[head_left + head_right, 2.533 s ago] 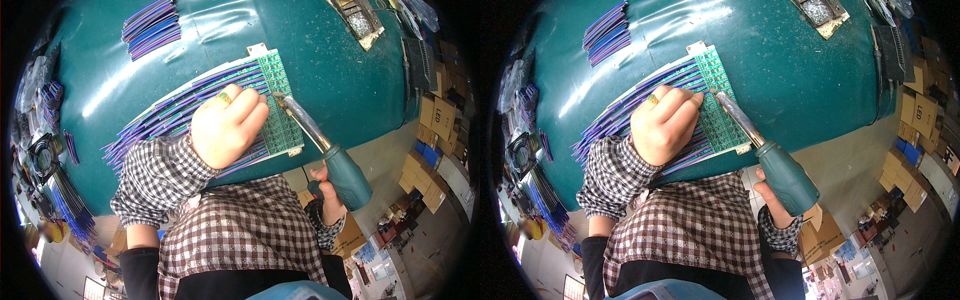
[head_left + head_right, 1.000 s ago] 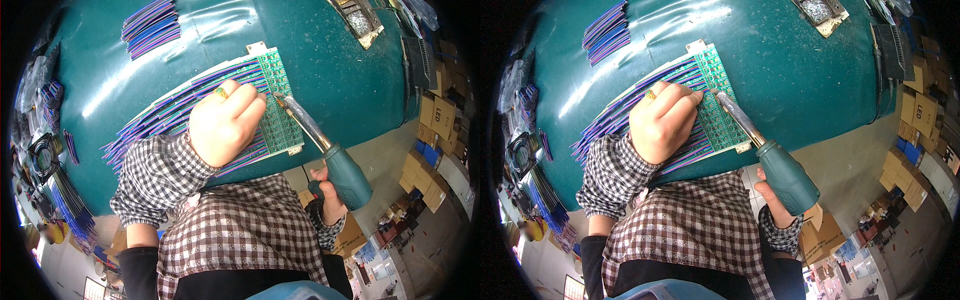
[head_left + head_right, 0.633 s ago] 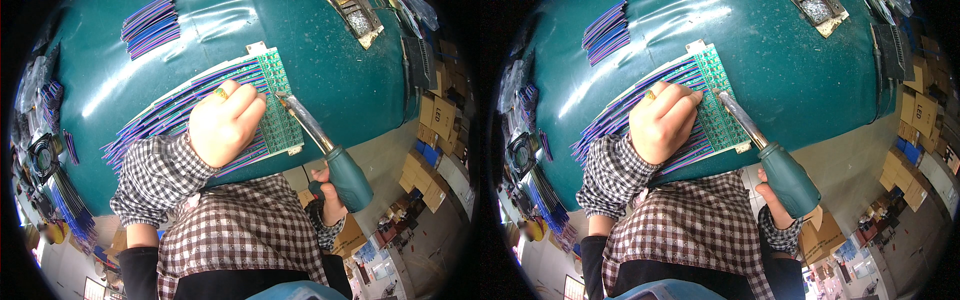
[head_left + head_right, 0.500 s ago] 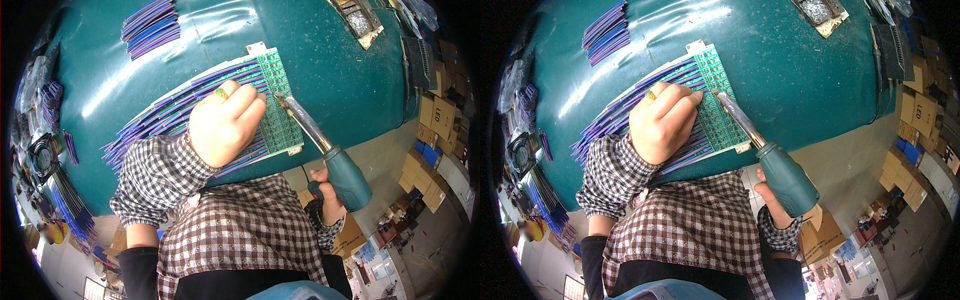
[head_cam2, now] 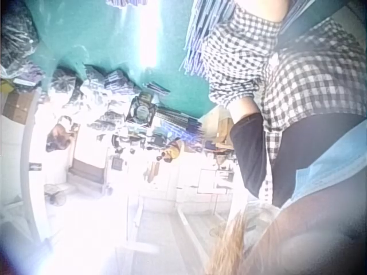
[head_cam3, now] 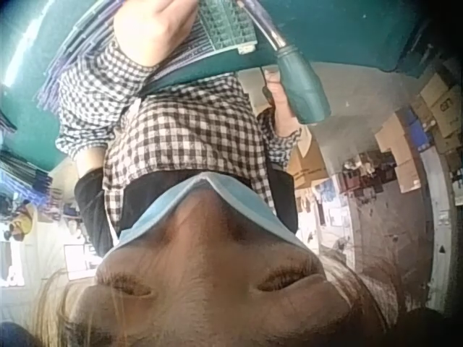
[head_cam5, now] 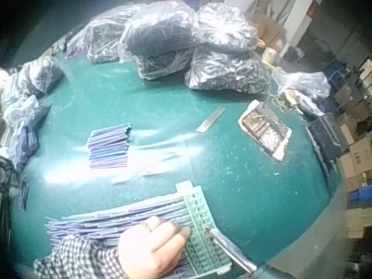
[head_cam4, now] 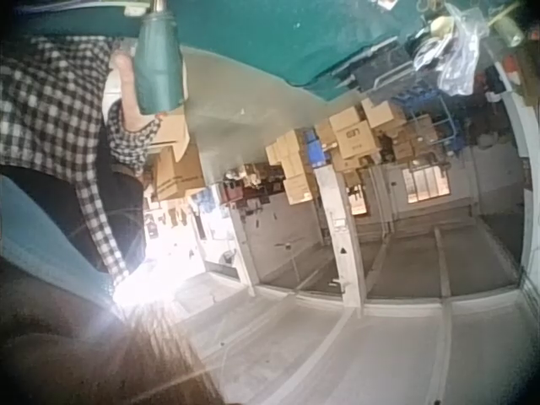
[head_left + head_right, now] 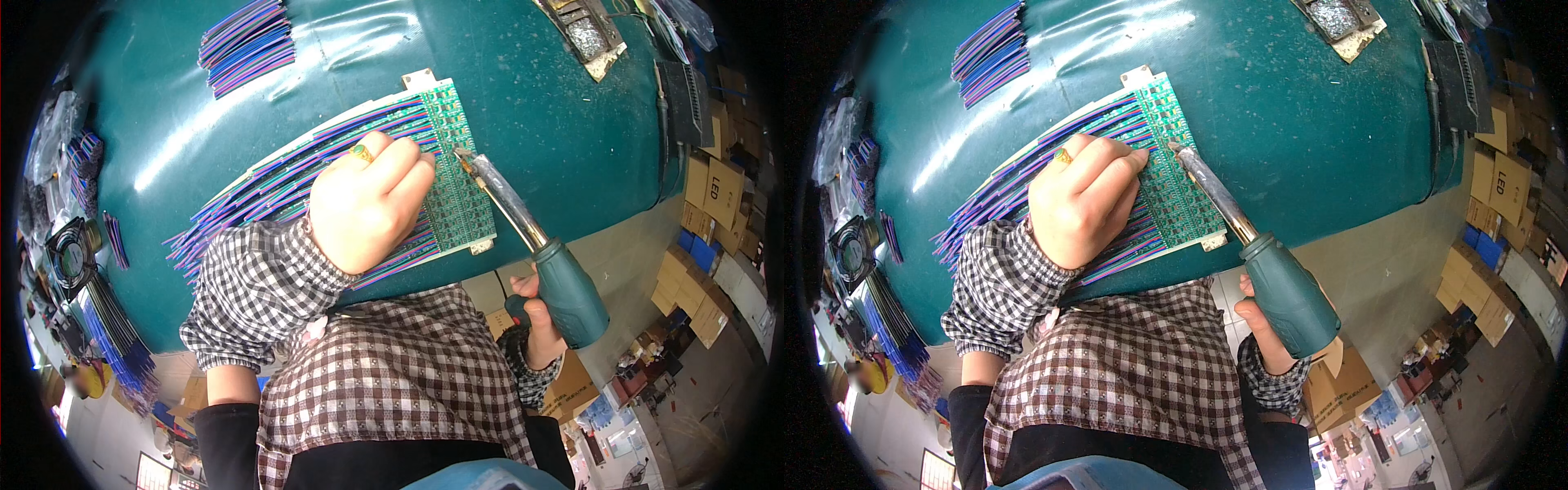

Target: The person solders wires onto a circuit board using a soldering iron.

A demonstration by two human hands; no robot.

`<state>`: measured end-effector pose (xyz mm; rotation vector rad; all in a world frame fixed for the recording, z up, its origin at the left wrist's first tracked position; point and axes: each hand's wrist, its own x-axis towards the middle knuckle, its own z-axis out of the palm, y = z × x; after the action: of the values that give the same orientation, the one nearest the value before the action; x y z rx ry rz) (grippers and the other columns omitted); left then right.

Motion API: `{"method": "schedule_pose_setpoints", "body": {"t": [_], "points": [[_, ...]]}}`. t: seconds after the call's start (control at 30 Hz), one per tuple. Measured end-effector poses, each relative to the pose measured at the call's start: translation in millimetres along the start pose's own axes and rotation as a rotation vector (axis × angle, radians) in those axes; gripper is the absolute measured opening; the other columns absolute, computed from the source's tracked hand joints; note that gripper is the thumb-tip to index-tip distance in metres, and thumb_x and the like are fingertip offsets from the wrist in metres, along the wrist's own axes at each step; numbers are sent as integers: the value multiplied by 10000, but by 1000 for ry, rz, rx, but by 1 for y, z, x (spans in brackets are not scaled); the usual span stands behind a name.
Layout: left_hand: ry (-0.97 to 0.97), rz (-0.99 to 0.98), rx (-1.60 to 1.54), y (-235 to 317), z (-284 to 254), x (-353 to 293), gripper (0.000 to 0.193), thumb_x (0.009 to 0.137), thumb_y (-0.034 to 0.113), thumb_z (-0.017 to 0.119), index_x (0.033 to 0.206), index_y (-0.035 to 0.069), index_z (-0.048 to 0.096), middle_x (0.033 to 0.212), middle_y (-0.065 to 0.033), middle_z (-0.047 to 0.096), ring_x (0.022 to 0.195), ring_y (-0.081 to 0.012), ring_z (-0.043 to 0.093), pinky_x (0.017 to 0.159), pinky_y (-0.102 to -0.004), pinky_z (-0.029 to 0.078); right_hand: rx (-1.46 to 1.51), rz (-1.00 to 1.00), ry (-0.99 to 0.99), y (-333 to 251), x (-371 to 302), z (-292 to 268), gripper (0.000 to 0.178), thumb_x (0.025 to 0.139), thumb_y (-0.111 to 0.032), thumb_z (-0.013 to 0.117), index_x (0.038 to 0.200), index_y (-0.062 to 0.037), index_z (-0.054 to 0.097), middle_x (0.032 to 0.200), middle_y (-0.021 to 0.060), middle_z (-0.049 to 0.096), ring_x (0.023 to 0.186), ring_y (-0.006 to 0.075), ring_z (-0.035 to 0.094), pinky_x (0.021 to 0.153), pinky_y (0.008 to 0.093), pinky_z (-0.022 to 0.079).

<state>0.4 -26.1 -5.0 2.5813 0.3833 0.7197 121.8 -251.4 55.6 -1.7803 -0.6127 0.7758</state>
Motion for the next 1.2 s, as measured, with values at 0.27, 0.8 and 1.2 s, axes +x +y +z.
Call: {"method": "schedule_pose_setpoints", "body": {"t": [0.27,0.8,1.2], "points": [[-13,-14,12,4,-3,1,252,599,69,605,845,23,577,752,-56,468,687,-206,503,581,-293,457,122,-17,9,1,5,0,535,862,-335,642,1117,120,523,834,120,577,743,236,601,712,386,548],[-179,-263,-317,24,-107,8,294,734,32,657,1027,46,633,1061,-128,594,1023,-311,568,888,-384,454,777,109,205,27,51,1,490,932,-508,466,1078,-42,504,754,17,539,712,136,560,612,282,514],[-42,-636,46,-98,-69,-21,92,714,108,697,771,66,639,841,-91,562,792,-272,600,696,-360,489,786,120,281,25,47,8,420,936,-455,494,1037,-51,550,727,-7,559,679,122,563,605,264,497]]}}
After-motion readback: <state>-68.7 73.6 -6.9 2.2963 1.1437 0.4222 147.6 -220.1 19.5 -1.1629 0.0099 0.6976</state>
